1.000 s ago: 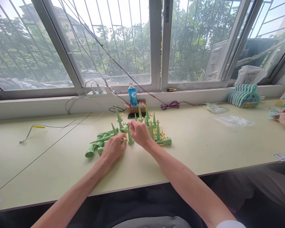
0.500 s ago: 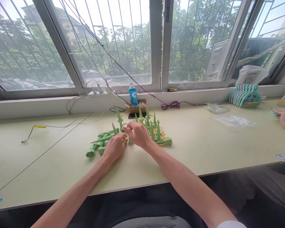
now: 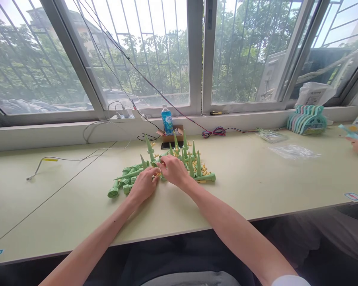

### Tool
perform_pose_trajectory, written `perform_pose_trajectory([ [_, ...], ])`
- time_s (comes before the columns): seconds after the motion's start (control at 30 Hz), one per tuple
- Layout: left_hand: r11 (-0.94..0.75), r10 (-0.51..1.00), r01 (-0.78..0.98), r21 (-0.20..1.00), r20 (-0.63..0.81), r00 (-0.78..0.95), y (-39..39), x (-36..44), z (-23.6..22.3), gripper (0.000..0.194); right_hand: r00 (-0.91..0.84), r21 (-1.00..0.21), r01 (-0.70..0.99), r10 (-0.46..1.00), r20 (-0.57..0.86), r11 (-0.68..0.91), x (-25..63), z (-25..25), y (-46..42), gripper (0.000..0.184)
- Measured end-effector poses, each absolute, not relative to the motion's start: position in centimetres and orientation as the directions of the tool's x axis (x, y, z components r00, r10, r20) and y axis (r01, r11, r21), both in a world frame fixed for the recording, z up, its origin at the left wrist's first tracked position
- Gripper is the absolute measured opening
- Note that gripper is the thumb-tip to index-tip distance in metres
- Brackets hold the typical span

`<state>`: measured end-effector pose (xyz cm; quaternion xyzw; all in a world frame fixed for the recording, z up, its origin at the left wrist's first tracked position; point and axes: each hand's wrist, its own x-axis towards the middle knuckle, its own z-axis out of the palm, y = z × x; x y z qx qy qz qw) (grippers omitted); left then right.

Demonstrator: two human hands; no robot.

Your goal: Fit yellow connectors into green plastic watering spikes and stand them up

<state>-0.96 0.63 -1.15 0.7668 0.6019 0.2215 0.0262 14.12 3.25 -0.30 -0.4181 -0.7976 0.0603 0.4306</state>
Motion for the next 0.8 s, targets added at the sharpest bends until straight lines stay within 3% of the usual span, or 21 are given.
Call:
perform_pose_trajectory([
  [0.3, -0.290, 0.911, 0.904, 0.313, 0.381, 0.160, 0.67, -0.87, -1.17, 0.017, -0.308, -0.462, 0.588, 0.711, 0.632, 0.664, 14.01, -0.75, 3.39, 0.025],
  [0.63, -0.412, 0.743, 0.797, 0.441, 0.669, 0.014, 0.54, -0.88, -0.83, 0.016, -0.329, -0.510, 0.534, 0.722, 0.609, 0.674, 13.79, -0.94, 3.35, 0.028],
  [0.8, -0.532, 0.639, 0.721, 0.443, 0.769, -0.001, 0.59, -0.70, -0.90, 0.014, -0.303, -0.548, 0.511, 0.735, 0.607, 0.663, 13.78, -0.91, 3.32, 0.027],
])
